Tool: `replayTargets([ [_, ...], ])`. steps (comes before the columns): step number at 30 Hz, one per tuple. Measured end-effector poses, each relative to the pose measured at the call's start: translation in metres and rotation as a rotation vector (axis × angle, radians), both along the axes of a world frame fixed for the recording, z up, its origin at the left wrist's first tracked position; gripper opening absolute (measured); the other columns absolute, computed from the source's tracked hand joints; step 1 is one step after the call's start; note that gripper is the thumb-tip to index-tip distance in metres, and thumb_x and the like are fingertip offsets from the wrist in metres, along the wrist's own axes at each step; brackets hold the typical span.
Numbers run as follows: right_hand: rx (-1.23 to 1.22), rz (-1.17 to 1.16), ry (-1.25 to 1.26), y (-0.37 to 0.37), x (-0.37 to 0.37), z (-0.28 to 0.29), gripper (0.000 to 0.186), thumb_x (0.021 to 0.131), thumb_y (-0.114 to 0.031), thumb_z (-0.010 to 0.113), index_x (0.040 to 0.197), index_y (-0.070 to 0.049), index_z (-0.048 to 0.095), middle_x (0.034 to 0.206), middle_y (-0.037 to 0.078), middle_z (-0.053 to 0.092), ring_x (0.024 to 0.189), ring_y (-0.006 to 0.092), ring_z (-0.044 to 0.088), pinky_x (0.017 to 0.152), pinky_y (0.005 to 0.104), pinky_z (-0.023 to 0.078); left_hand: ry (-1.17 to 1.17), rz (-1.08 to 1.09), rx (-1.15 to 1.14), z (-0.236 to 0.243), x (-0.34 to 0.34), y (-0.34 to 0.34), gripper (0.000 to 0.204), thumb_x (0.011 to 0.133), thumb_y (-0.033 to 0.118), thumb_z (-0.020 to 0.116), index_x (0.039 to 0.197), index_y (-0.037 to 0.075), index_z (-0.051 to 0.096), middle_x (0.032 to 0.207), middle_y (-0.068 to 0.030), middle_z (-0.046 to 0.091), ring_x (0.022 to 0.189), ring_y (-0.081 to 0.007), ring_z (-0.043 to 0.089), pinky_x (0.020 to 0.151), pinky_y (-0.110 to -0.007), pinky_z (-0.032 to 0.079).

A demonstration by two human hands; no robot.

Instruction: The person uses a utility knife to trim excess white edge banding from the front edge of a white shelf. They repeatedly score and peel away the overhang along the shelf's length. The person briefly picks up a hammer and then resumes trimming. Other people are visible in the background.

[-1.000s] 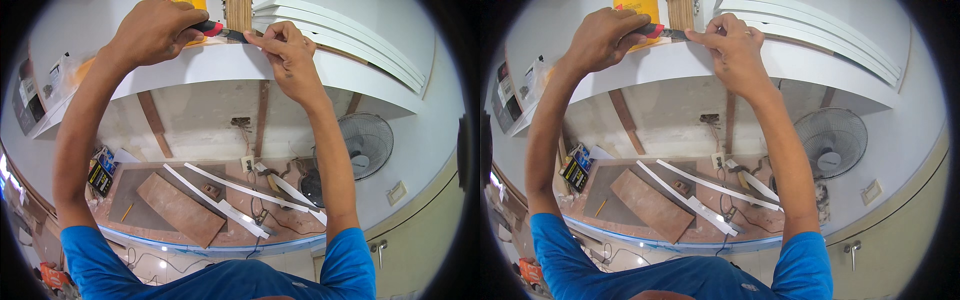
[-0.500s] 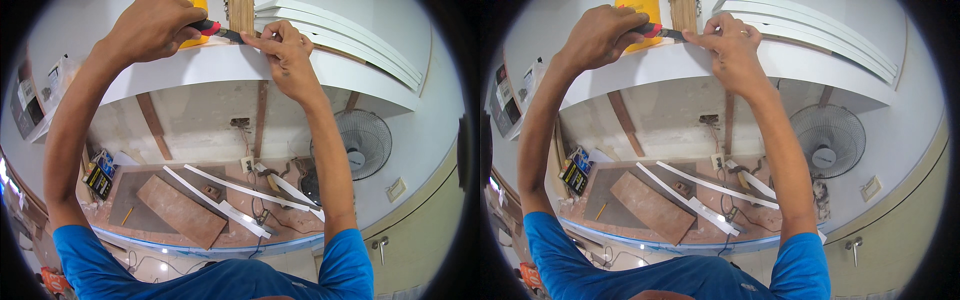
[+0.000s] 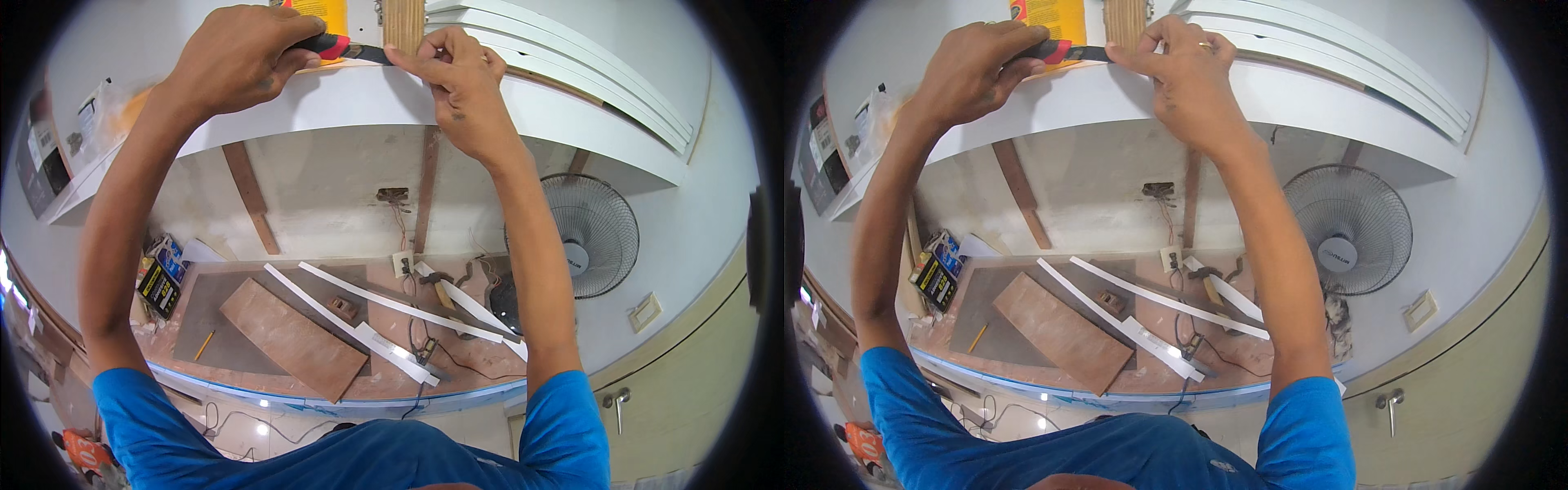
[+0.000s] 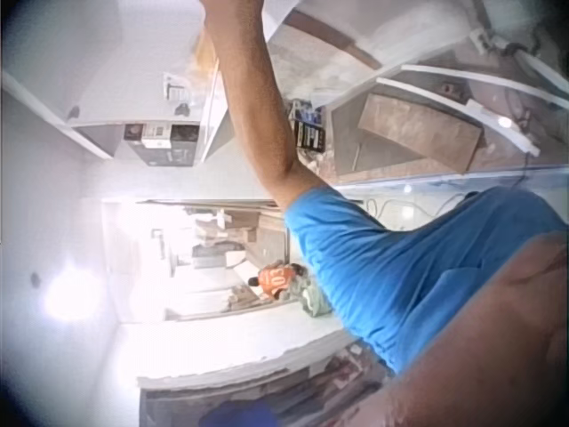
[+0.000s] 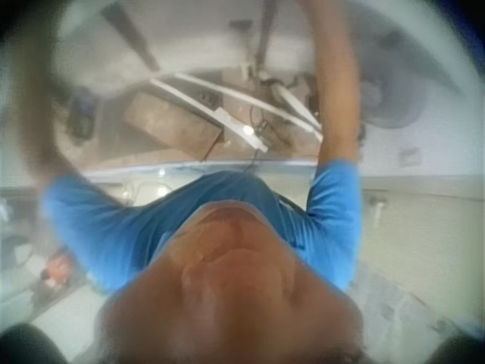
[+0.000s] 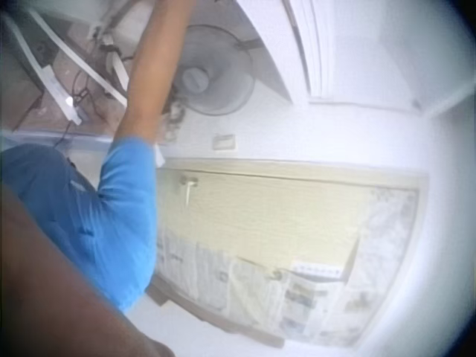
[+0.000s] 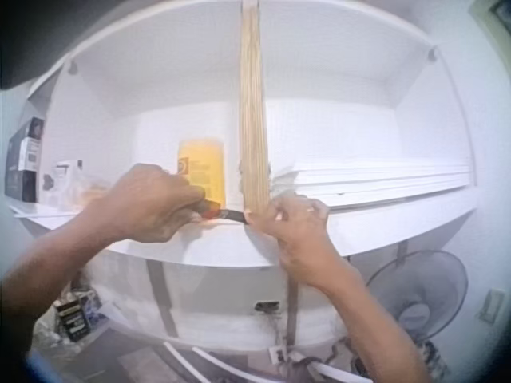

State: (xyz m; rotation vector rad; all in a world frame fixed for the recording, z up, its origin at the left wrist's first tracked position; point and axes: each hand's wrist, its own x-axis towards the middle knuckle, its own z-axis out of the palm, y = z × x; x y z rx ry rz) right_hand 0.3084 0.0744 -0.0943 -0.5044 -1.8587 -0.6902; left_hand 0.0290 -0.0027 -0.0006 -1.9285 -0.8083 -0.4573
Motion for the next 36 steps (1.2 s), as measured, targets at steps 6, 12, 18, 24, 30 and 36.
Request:
replayTargets([
  [6, -0.135, 0.137, -0.009, -0.006, 0.008, 0.008, 0.061, 0.088, 0.012, 0.059, 0.133, -0.025, 0.075, 0.111, 0.004, 0.057, 0.108, 0.0197, 0.06, 0.11, 0.0444, 0.034, -0.115, -0.115, -0.049, 0.0, -0.004, 0.005, 0.031, 0.095, 0.027, 0.074, 0.121, 0.01, 0.073, 0.106, -0.0122, 0.077, 0.089, -0.0353, 0.07, 0.081, -0.045, 0.054],
  [12, -0.138, 0.331, 0.163, -0.011, 0.008, 0.006, 0.064, 0.088, 0.014, 0.057, 0.14, -0.019, 0.069, 0.112, 0.01, 0.056, 0.104, 0.0249, 0.061, 0.092, 0.0363, 0.053, -0.144, -0.148, -0.018, -0.004, 0.014, 0.018, 0.034, 0.096, 0.032, 0.074, 0.123, 0.01, 0.073, 0.109, -0.0115, 0.077, 0.093, -0.0319, 0.071, 0.083, -0.043, 0.055],
  [18, -0.053, 0.148, 0.069, 0.0, 0.016, 0.0, 0.062, 0.086, 0.012, 0.061, 0.138, -0.02, 0.071, 0.113, 0.009, 0.057, 0.104, 0.0254, 0.062, 0.094, 0.0408, 0.049, -0.22, -0.019, -0.067, -0.014, 0.025, 0.017, 0.037, 0.097, 0.037, 0.073, 0.124, 0.012, 0.075, 0.11, -0.0113, 0.077, 0.094, -0.0318, 0.071, 0.084, -0.043, 0.055],
  [24, -0.009, 0.086, 0.056, 0.006, 0.014, -0.003, 0.063, 0.083, 0.013, 0.061, 0.133, -0.023, 0.075, 0.115, 0.008, 0.059, 0.106, 0.0257, 0.062, 0.097, 0.0435, 0.043, -0.201, -0.068, -0.035, -0.023, 0.017, 0.024, 0.038, 0.097, 0.038, 0.073, 0.124, 0.012, 0.076, 0.11, -0.0121, 0.078, 0.09, -0.0312, 0.072, 0.08, -0.041, 0.056],
  [30, -0.027, 0.083, 0.018, 0.007, 0.017, -0.002, 0.065, 0.085, 0.013, 0.059, 0.133, -0.027, 0.075, 0.113, 0.006, 0.058, 0.107, 0.0242, 0.06, 0.096, 0.0417, 0.041, -0.173, -0.075, -0.009, -0.025, 0.014, 0.027, 0.039, 0.096, 0.039, 0.074, 0.124, 0.011, 0.076, 0.109, -0.0122, 0.078, 0.085, -0.0301, 0.072, 0.077, -0.039, 0.056],
  [36, -0.068, 0.084, -0.037, 0.002, 0.017, 0.004, 0.063, 0.087, 0.012, 0.058, 0.132, -0.029, 0.075, 0.105, 0.005, 0.055, 0.102, 0.0246, 0.057, 0.094, 0.0406, 0.041, -0.143, -0.113, 0.013, -0.027, 0.007, 0.03, 0.036, 0.097, 0.036, 0.074, 0.123, 0.011, 0.076, 0.109, -0.0123, 0.078, 0.083, -0.0304, 0.072, 0.073, -0.039, 0.056],
])
